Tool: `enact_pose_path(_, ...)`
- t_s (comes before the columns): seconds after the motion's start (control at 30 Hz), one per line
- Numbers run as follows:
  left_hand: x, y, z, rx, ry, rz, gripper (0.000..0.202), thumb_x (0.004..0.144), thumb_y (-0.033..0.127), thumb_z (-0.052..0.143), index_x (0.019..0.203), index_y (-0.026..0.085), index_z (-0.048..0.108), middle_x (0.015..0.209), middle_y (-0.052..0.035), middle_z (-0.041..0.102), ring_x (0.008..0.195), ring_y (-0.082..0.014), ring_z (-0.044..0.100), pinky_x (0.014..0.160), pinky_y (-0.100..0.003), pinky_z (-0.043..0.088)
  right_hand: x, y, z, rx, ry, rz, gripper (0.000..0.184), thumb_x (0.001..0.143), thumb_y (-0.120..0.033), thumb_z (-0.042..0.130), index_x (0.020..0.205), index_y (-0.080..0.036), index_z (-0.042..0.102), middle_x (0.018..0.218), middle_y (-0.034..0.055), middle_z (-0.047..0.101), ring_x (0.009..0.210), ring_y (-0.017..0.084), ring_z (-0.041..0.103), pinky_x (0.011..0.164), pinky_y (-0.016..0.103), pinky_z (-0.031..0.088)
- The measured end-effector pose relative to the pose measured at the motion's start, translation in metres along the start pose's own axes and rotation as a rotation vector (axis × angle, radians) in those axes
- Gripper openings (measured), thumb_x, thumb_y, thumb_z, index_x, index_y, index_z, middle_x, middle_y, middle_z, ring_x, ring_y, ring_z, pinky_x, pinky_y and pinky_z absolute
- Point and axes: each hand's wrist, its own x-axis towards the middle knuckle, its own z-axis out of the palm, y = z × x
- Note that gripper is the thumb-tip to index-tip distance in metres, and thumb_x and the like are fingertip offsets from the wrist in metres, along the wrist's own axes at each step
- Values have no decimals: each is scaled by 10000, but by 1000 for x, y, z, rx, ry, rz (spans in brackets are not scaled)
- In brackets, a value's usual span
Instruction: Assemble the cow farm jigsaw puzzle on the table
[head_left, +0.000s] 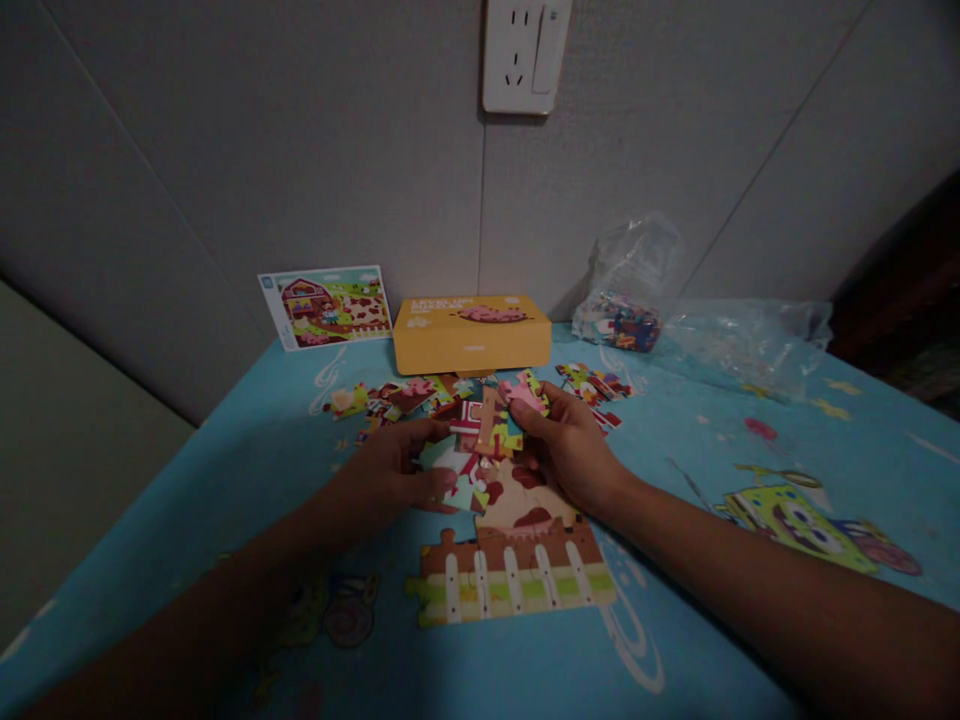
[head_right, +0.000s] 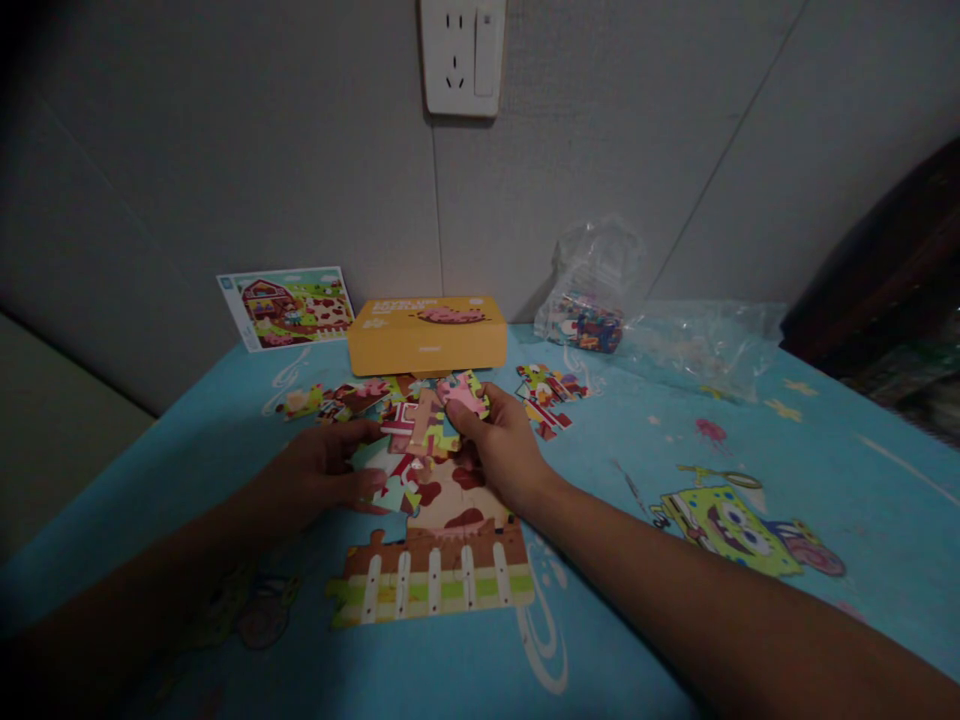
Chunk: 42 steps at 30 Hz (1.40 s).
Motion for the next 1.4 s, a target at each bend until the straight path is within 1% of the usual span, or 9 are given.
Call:
enact_pose_path(0.13, -1, 2, 0, 66, 3, -15, 386, 646, 281, 819, 979, 168, 660, 868, -20, 702, 779, -213, 698, 617, -346, 636, -2, -1, 2, -56, -88, 5, 409, 737, -502, 747, 861, -211, 487, 573, -76, 549, 357, 57, 447, 324, 160, 345)
enact_pose_path(0.23, -1, 2, 0, 122, -6, -11, 302, 669, 307, 801, 905, 166, 676, 809, -16, 702, 734, -205, 697, 574, -307, 617, -4, -3, 4, -102, -157, 18, 427, 721, -506, 766, 847, -201, 496, 570, -81, 536, 369, 40, 442, 339, 140, 345)
enact_pose_path(0.4, -2, 3, 0, -11, -58, -3, 379, 600, 254, 830, 925, 165, 656, 846, -15, 708, 750, -189, 703, 684, -320, 619, -2, -4, 4, -64, -70, 43, 437, 717, -517, 756, 875, -219, 478, 545, -83, 551, 345, 70, 476, 310, 150, 349)
enact_pose_path(0.53, -2, 0, 0, -73, -39, -28, 504, 546, 192, 850, 999, 167, 631, 831, -1, 707, 714, -177, 704, 686, -324, 622, 0, -3, 3, 8, 23, 20, 432, 712, -493, 757, 919, -221, 493, 600, -61, 613, 355, 73, 496, 333, 173, 415)
enact_pose_path(0.7, 0, -3, -2, -25, -84, -74, 368, 626, 235, 833, 930, 173, 636, 800, 2, 710, 769, -195, 721, 694, -314, 624, -1, -4, 3, -32, -44, 37, 434, 730, -520, 740, 923, -226, 485, 616, -48, 633, 358, 81, 503, 313, 166, 374)
enact_pose_path(0.93, 0, 0, 0, 53, -61, -60, 331, 637, 264, 824, 900, 167, 647, 734, 20, 674, 701, -186, 705, 621, -313, 624, -4, -3, 2, -129, -189, 23, 446, 713, -497, 773, 922, -213, 501, 520, -98, 526, 344, 52, 442, 325, 141, 326)
enact_pose_path(1.17, -2, 1, -3, 24, -70, -19, 601, 588, 181, 824, 1138, 158, 583, 940, -55, 716, 840, -246, 736, 726, -337, 613, -5, -6, 5, -60, -33, 59, 475, 705, -523, 750, 931, -249, 435, 525, -92, 573, 353, 103, 517, 313, 162, 372)
enact_pose_path(1.27, -1, -1, -2, 7, -82, -38, 519, 659, 239, 795, 1121, 178, 566, 930, -63, 722, 832, -270, 750, 676, -316, 609, -5, -8, 5, -26, -6, 58, 475, 694, -507, 758, 945, -257, 441, 543, -91, 586, 365, 113, 528, 317, 184, 406)
enact_pose_path(1.4, 2, -4, -3, 53, -42, -51, 381, 695, 292, 781, 987, 175, 566, 827, -46, 738, 792, -262, 756, 627, -287, 597, -5, -5, 3, -88, -106, 27, 434, 709, -485, 766, 893, -233, 463, 526, -100, 540, 350, 72, 467, 324, 162, 377)
